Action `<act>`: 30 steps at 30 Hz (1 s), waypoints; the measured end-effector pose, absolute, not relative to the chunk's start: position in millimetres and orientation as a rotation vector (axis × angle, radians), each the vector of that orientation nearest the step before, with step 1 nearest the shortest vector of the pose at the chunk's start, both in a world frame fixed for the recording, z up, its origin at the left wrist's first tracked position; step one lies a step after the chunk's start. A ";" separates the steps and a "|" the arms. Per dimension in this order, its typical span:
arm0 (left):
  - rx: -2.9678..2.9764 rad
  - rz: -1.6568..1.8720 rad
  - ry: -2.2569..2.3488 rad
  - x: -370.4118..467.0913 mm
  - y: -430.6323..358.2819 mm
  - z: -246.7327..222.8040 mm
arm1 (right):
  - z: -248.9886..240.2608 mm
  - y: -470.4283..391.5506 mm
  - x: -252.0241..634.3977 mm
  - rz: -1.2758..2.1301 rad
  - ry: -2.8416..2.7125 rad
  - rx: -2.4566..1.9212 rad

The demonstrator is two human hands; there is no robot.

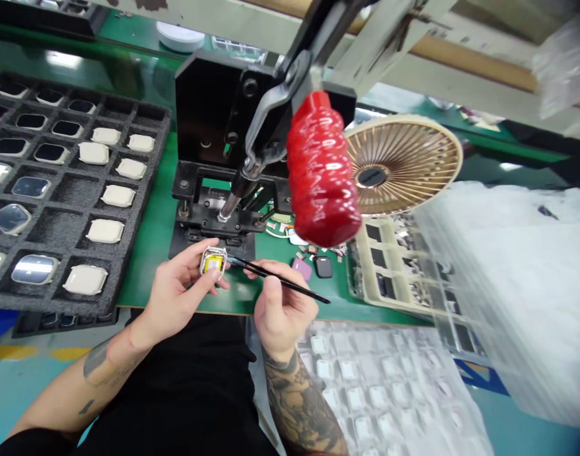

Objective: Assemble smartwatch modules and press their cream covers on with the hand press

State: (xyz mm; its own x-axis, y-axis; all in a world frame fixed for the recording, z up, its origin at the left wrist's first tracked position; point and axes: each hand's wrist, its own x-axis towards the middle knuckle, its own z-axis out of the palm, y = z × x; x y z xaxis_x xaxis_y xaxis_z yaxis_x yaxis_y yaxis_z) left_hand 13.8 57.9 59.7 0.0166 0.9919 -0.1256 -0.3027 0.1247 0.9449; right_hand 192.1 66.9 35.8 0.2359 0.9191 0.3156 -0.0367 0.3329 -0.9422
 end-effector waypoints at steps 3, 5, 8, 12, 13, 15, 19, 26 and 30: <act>0.830 1.262 0.963 8.9 59.1 61.4 | 37.1 63.9 190.1 1.017 -1.120 -0.929; 0.767 1.264 0.975 6.7 60.0 61.8 | 45.7 59.3 196.5 1.097 -1.099 -0.812; 0.779 1.244 1.075 6.6 59.7 61.2 | 74.7 54.6 233.9 1.091 -1.115 -0.773; 0.931 1.206 1.137 6.2 55.3 59.3 | 124.3 69.9 342.2 0.826 -1.218 -0.870; 0.958 1.187 1.144 5.4 54.4 58.7 | 133.0 78.3 372.3 0.591 -1.210 -1.021; 0.997 1.152 1.149 3.7 53.4 57.4 | 141.4 96.6 420.4 0.121 -1.058 -1.236; 1.046 1.098 1.159 2.4 53.4 55.7 | 124.8 107.7 426.5 -0.336 -0.952 -1.379; 1.085 1.024 1.280 5.1 49.0 64.2 | 66.2 70.7 297.2 -0.161 -2.217 -1.100; 1.140 0.974 1.263 4.9 47.7 66.6 | 57.9 80.0 284.0 -0.126 -2.538 -1.208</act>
State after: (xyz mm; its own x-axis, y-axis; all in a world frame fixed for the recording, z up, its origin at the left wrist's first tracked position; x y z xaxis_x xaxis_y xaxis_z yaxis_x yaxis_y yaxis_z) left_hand 4.9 47.7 66.6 0.0868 0.9765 -0.1971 0.0576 0.1926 0.9796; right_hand 284.0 80.0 57.9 -0.5878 0.7397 0.3275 0.7684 0.6371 -0.0598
